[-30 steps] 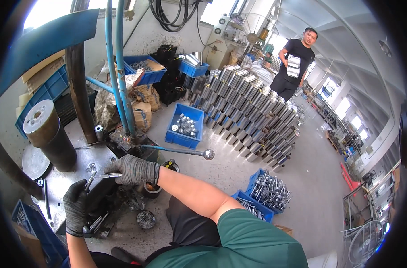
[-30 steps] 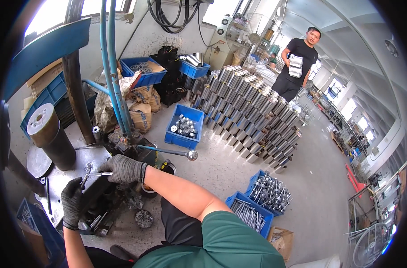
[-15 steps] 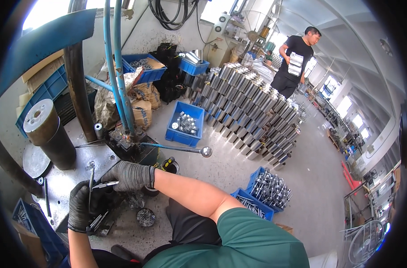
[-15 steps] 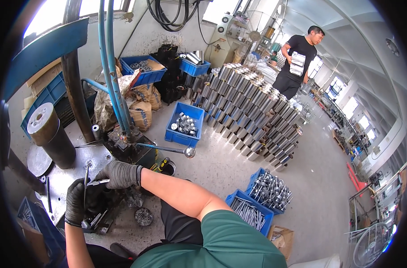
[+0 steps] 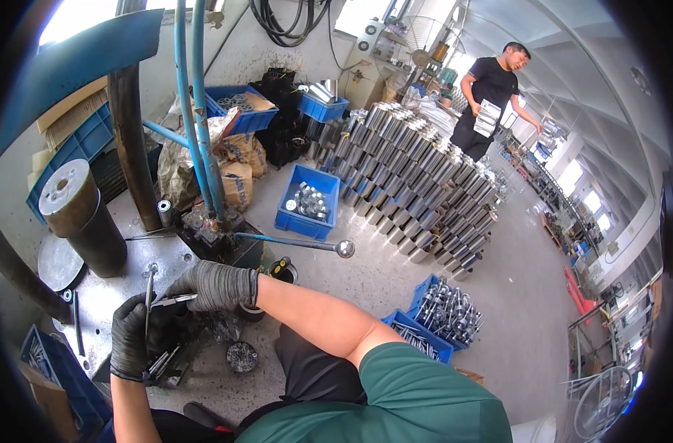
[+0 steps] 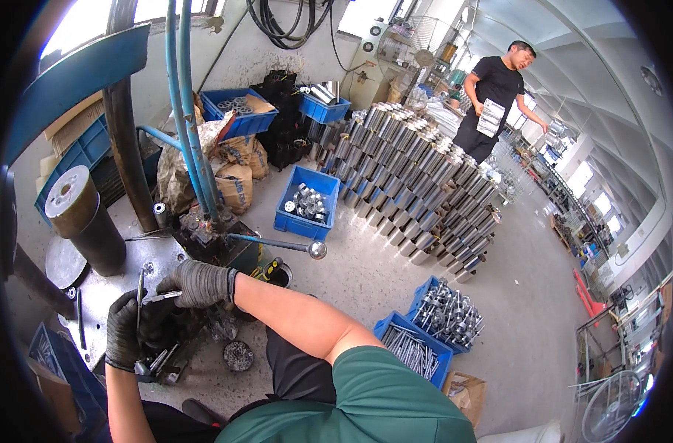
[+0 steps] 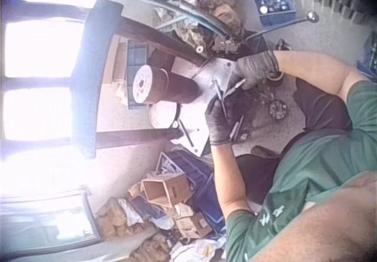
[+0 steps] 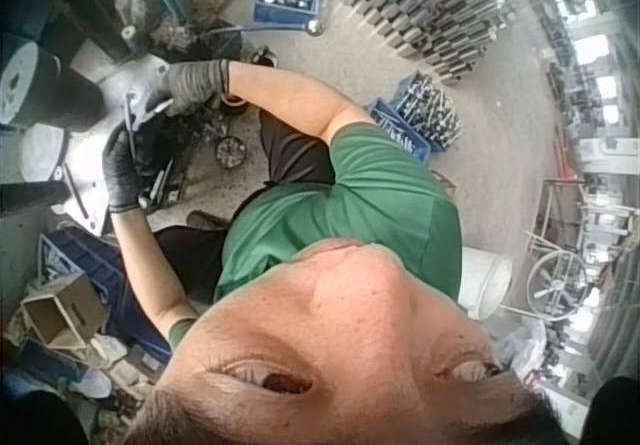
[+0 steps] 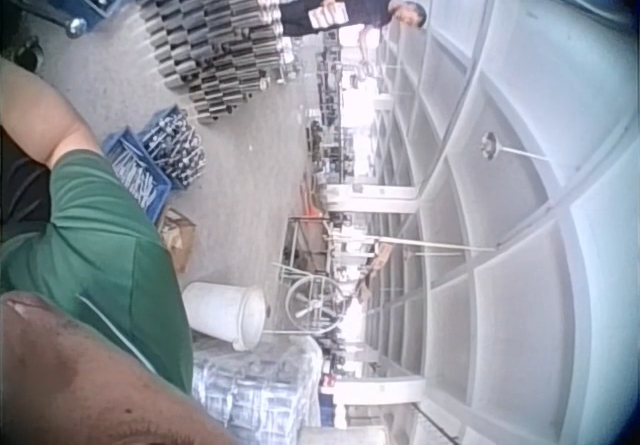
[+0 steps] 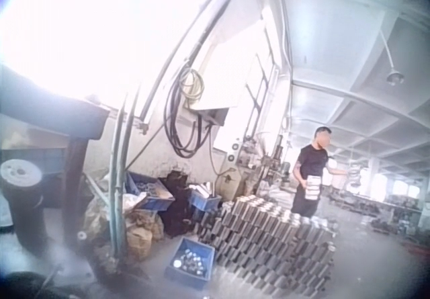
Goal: The person picks metal rods from blue plastic bins and places them onto a large metal machine base, manipulating the rods by hand to align them with fixed posts on the machinery.
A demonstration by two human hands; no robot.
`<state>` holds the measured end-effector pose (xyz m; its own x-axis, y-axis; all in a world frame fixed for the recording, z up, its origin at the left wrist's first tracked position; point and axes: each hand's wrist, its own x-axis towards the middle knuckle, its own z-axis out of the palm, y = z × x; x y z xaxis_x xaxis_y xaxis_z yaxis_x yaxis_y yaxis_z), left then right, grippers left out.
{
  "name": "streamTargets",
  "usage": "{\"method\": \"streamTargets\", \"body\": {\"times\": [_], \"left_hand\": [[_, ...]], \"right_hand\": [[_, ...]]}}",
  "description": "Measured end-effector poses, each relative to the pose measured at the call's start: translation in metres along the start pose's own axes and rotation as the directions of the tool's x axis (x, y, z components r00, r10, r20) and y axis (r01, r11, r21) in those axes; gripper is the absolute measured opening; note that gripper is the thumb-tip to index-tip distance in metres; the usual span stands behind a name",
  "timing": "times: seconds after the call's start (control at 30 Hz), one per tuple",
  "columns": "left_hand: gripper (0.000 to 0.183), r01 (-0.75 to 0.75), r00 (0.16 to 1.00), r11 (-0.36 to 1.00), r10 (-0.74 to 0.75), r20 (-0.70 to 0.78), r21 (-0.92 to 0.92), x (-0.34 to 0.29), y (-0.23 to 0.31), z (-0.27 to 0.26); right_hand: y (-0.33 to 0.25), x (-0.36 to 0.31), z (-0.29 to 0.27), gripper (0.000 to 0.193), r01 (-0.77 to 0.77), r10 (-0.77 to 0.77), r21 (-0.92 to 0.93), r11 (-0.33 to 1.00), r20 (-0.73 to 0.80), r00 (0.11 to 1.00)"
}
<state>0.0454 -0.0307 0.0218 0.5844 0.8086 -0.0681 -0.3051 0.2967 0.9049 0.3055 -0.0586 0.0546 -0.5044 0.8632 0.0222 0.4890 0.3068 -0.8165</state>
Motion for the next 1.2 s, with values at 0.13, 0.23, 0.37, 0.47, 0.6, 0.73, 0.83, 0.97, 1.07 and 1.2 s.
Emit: {"method": "streamTargets", "body": {"times": [0.13,0.23,0.37,0.47,0.6,0.73,0.83,0.97,1.07,1.2], "left_hand": [[0.051,-0.016,0.999,1.0,0.017,-0.04,0.024,0.001,-0.003,0.001],[0.051,0.018,1.0,1.0,-0.018,-0.015,-0.004,0.003,-0.003,-0.007],[0.043,0.043,0.996,0.99,-0.053,-0.073,-0.132,0.003,-0.01,-0.008],[0.037,0.132,0.991,0.975,-0.122,0.063,-0.176,0.006,-0.012,-0.02],[0.031,0.134,0.991,0.975,-0.133,0.017,-0.176,0.002,-0.01,-0.024],[0.032,0.154,0.988,0.975,-0.154,0.009,-0.163,-0.005,0.007,-0.016],[0.032,0.188,0.95,0.94,-0.101,0.295,-0.284,-0.004,0.0,-0.028],[0.041,0.223,0.974,0.952,-0.211,0.081,-0.207,0.0,0.003,-0.017],[0.038,0.221,0.975,0.937,-0.216,0.049,-0.271,-0.006,0.007,-0.019],[0.03,0.211,0.976,0.932,-0.219,0.004,-0.295,-0.008,0.003,-0.02]], "right_hand": [[0.008,0.003,0.001,0.051,0.014,-0.014,-0.055,0.998,-0.001,1.0],[0.007,0.005,0.004,0.051,0.005,-0.005,-0.056,0.998,-0.004,1.0],[0.008,0.005,0.007,0.053,-0.018,0.019,0.068,0.997,-0.022,1.0],[0.011,0.004,0.006,0.052,-0.051,0.051,-0.024,0.998,-0.014,0.999],[-0.02,0.0,-0.001,0.052,-0.178,0.178,0.026,0.984,0.025,0.984],[-0.006,0.002,0.004,0.056,-0.158,0.155,0.111,0.981,0.038,0.987],[-0.041,-0.004,-0.004,0.055,-0.243,0.237,0.123,0.962,0.064,0.969],[-0.019,-0.001,-0.002,0.054,-0.209,0.192,0.206,0.956,0.102,0.976],[-0.024,0.005,0.005,0.051,-0.239,0.213,0.32,0.917,0.114,0.97],[-0.035,0.007,0.007,0.047,-0.26,0.244,0.314,0.913,0.087,0.966]]}}
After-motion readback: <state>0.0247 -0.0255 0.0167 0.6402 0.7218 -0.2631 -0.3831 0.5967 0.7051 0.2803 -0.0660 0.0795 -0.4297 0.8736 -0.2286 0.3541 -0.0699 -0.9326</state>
